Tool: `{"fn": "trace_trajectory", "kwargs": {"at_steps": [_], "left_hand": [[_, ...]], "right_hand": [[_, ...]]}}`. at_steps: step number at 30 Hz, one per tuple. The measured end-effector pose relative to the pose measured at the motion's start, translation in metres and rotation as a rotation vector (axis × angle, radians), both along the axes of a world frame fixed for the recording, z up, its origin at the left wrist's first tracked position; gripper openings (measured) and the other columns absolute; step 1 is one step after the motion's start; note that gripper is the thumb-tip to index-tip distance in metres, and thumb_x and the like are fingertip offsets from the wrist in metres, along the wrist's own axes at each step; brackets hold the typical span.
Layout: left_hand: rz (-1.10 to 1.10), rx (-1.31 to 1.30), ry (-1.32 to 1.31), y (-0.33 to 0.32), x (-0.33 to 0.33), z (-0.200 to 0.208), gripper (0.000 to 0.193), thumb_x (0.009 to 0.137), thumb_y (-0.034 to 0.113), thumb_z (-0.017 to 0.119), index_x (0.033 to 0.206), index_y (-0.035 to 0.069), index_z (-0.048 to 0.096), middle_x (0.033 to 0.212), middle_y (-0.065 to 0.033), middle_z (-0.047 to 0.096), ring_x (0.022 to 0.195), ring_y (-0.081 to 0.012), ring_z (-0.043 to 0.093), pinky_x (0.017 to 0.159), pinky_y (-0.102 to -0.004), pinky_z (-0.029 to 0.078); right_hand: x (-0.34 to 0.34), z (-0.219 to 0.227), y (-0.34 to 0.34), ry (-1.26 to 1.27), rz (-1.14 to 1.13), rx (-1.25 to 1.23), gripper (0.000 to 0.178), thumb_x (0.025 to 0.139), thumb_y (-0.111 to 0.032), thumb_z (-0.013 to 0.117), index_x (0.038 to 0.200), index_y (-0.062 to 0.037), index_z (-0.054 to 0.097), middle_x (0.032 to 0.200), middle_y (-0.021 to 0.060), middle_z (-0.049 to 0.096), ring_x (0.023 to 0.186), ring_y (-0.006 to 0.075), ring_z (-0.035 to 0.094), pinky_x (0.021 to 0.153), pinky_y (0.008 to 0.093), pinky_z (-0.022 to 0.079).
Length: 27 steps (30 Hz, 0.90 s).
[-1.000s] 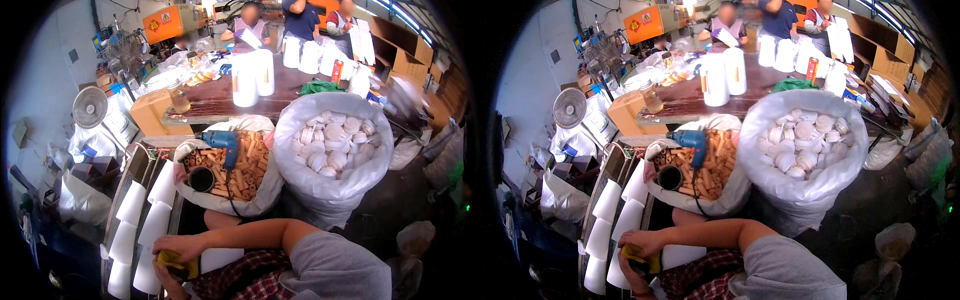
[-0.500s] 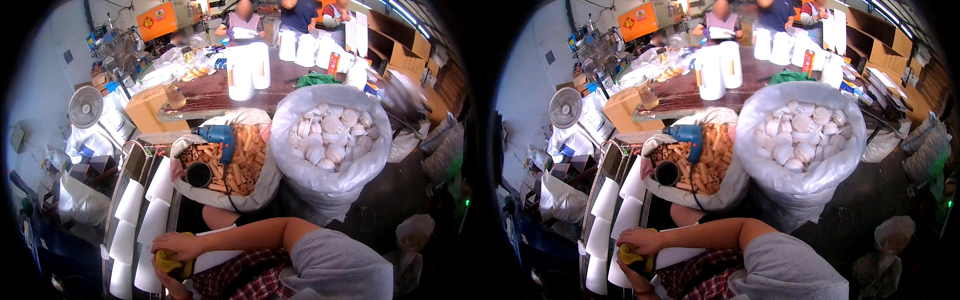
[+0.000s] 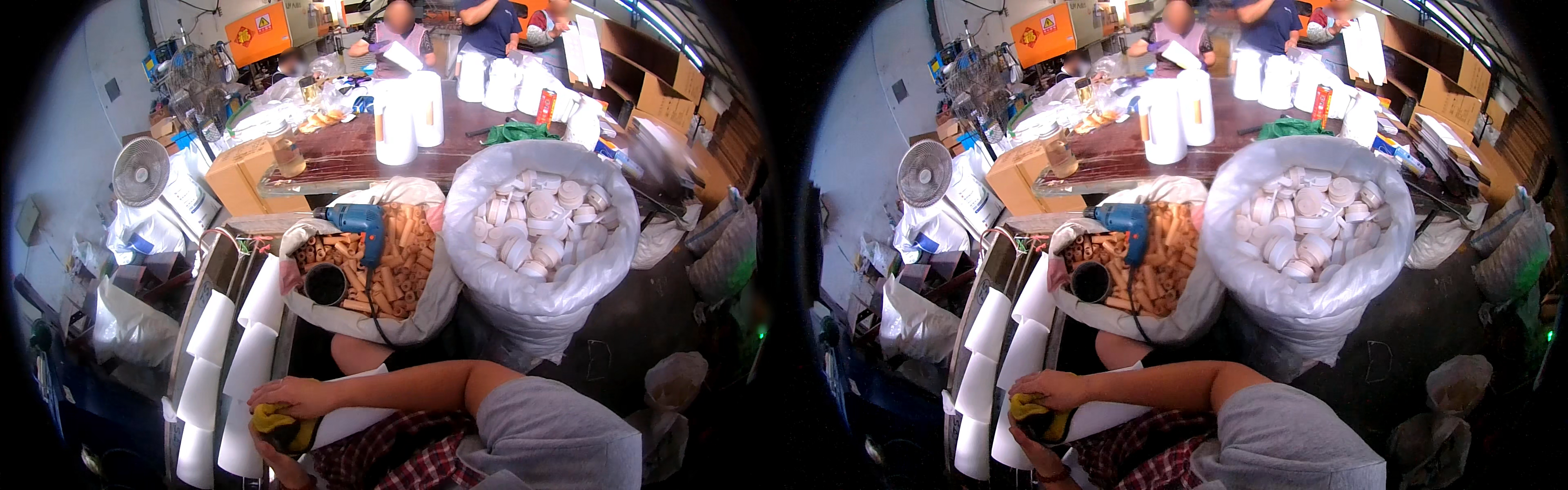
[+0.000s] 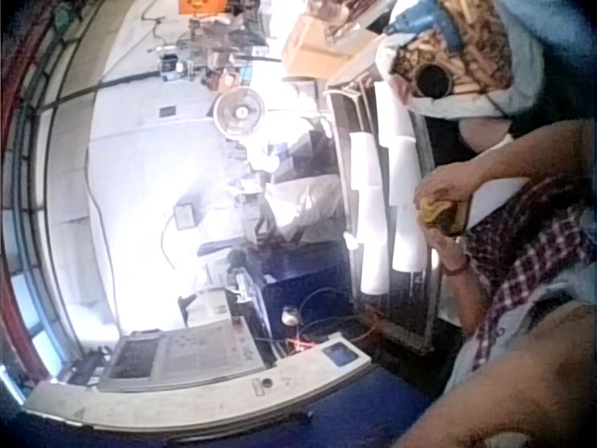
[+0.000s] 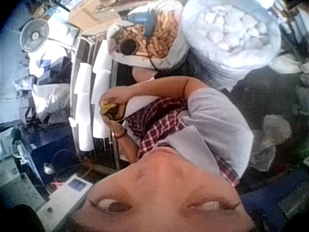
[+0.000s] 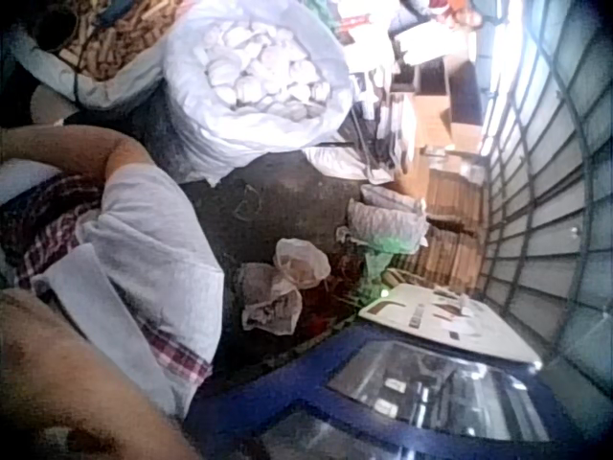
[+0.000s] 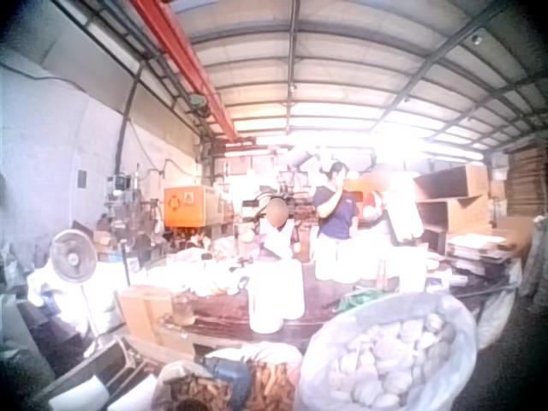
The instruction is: The person assembles white cylindrical parts by wiping them with a cloth, inserting smaller orange tubes, and using a drill to secure components.
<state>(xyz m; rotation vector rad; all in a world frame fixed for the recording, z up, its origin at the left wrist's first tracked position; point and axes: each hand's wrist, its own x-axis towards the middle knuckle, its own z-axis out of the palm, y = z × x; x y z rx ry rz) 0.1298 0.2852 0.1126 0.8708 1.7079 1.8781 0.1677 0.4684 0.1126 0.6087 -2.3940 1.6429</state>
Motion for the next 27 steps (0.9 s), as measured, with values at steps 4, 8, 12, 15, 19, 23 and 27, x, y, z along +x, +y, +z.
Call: {"fn": "trace_trajectory", "kwargs": {"at_steps": [4, 8, 12, 15, 19, 23, 27], "left_hand": [[0.119, -0.036, -0.084, -0.001, 0.004, 0.004, 0.067, 0.091, 0.058, 0.027, 0.133, 0.006, 0.033, 0.127, -0.0128, 0.041, 0.119, -0.0263, 0.042, 0.098, -0.0387, 0.035], [0.082, -0.108, 0.056, 0.006, 0.002, 0.009, 0.064, 0.091, 0.054, 0.032, 0.131, 0.004, 0.034, 0.125, -0.0136, 0.042, 0.114, -0.0256, 0.044, 0.095, -0.0373, 0.038], [0.048, -0.126, 0.073, 0.005, 0.003, 0.016, 0.057, 0.092, 0.045, 0.040, 0.130, 0.002, 0.034, 0.122, -0.0137, 0.044, 0.110, -0.0245, 0.046, 0.094, -0.0357, 0.038], [0.098, -0.160, 0.024, 0.006, 0.009, 0.020, 0.053, 0.093, 0.037, 0.045, 0.129, 0.001, 0.034, 0.121, -0.0138, 0.045, 0.111, -0.0242, 0.046, 0.094, -0.0350, 0.037], [0.146, -0.200, 0.009, 0.013, 0.020, 0.036, 0.050, 0.092, 0.031, 0.048, 0.129, 0.000, 0.034, 0.123, -0.0146, 0.044, 0.114, -0.0240, 0.044, 0.096, -0.0350, 0.035], [0.112, -0.192, -0.039, 0.015, 0.022, 0.046, 0.051, 0.092, 0.027, 0.049, 0.131, 0.000, 0.032, 0.127, -0.0155, 0.042, 0.117, -0.0241, 0.042, 0.099, -0.0348, 0.033], [0.025, -0.200, 0.043, 0.006, 0.021, 0.040, 0.058, 0.091, 0.033, 0.048, 0.135, 0.000, 0.028, 0.130, -0.0159, 0.038, 0.118, -0.0251, 0.041, 0.100, -0.0363, 0.032]], "right_hand": [[0.024, 0.027, -0.013, 0.017, -0.180, 0.199, 0.053, 0.079, 0.000, 0.055, 0.130, -0.0079, 0.043, 0.138, 0.0121, 0.039, 0.130, 0.0297, 0.034, 0.104, 0.0467, 0.030], [0.021, 0.027, -0.012, -0.086, -0.179, 0.086, 0.058, 0.078, -0.003, 0.057, 0.133, -0.0088, 0.039, 0.142, 0.0116, 0.032, 0.130, 0.0300, 0.032, 0.105, 0.0471, 0.028], [0.004, 0.001, 0.000, -0.101, -0.056, -0.057, 0.069, 0.075, -0.010, 0.062, 0.137, -0.0109, 0.032, 0.146, 0.0112, 0.025, 0.133, 0.0296, 0.027, 0.106, 0.0478, 0.025], [0.019, 0.018, -0.005, -0.108, -0.166, 0.109, 0.065, 0.076, -0.010, 0.063, 0.135, -0.0090, 0.035, 0.143, 0.0129, 0.030, 0.130, 0.0293, 0.033, 0.104, 0.0421, 0.031], [0.026, 0.029, -0.011, -0.136, -0.240, 0.103, 0.063, 0.078, -0.010, 0.061, 0.135, -0.0088, 0.036, 0.142, 0.0141, 0.032, 0.128, 0.0309, 0.035, 0.103, 0.0400, 0.034], [0.017, 0.016, -0.005, -0.203, -0.150, -0.040, 0.070, 0.077, -0.011, 0.060, 0.139, -0.0130, 0.028, 0.146, 0.0129, 0.025, 0.132, 0.0339, 0.027, 0.105, 0.0463, 0.029], [0.017, 0.018, 0.004, -0.203, -0.033, -0.006, 0.074, 0.075, -0.013, 0.061, 0.140, -0.0143, 0.026, 0.147, 0.0123, 0.023, 0.131, 0.0365, 0.027, 0.105, 0.0478, 0.029]]}}
